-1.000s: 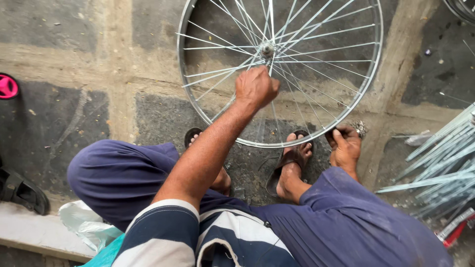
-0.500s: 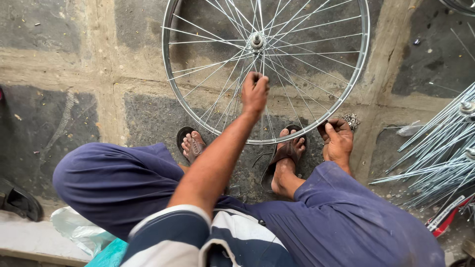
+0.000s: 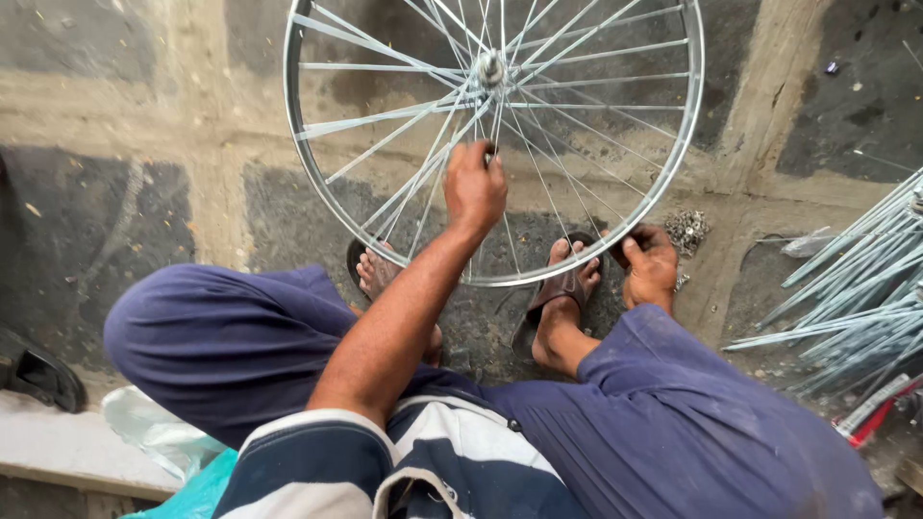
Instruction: The person sits on the ground and installs spokes and nipples onto a bicycle wheel rim. They repeatedly pick up spokes and small metal nipples from the floor, insert the spokes into the rim, and secure them with the nipples.
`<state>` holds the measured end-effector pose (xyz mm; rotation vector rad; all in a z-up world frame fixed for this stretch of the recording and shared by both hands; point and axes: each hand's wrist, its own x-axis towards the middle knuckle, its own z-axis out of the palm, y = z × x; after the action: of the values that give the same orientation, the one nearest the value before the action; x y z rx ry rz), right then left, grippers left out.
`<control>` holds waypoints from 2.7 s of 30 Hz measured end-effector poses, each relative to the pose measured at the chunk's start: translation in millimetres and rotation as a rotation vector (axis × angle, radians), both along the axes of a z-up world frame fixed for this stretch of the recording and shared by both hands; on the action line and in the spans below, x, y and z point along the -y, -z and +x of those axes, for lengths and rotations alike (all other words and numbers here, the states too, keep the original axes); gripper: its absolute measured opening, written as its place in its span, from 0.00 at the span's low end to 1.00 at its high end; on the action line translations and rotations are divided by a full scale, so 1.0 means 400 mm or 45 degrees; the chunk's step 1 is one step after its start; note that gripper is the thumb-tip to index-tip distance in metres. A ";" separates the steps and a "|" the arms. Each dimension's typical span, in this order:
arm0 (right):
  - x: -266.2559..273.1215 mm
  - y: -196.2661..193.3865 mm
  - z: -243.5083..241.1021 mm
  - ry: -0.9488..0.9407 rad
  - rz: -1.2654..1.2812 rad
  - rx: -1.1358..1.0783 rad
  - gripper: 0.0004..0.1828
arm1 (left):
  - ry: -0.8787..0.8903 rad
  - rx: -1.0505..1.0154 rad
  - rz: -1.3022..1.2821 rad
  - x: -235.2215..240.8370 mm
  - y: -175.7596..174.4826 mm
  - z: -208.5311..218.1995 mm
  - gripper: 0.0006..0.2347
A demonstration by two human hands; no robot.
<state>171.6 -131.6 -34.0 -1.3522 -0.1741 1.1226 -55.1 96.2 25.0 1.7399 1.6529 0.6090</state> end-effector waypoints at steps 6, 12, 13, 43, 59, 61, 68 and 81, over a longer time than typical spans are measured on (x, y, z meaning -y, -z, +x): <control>-0.026 0.023 -0.009 -0.062 0.000 0.023 0.09 | 0.225 -0.436 -0.176 -0.023 -0.005 -0.041 0.08; -0.020 0.003 -0.014 -0.084 -0.024 0.020 0.07 | 0.443 -0.447 -0.239 0.054 0.013 -0.042 0.31; -0.025 -0.005 -0.016 -0.089 -0.040 0.015 0.07 | 0.451 -0.380 -0.195 0.074 0.013 -0.042 0.32; 0.002 -0.007 -0.127 -0.309 0.074 0.421 0.17 | 0.346 0.287 -0.758 0.267 0.099 0.101 0.11; 0.009 0.022 -0.143 -0.070 0.082 0.314 0.17 | 0.334 0.295 -0.741 0.261 0.067 0.107 0.11; 0.008 0.035 -0.151 -0.120 0.033 0.248 0.12 | 0.372 0.188 -0.705 0.250 0.039 0.107 0.12; 0.029 0.078 -0.154 -0.133 0.015 0.168 0.12 | 1.269 -0.382 0.000 0.154 -0.059 0.094 0.08; 0.039 0.072 -0.135 -0.153 0.022 0.165 0.12 | 1.764 -0.528 -0.336 0.098 -0.003 0.169 0.10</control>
<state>117.4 -147.1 -62.8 -1.4142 -0.3629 1.1309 12.6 56.9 26.2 2.3211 0.3582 -0.6103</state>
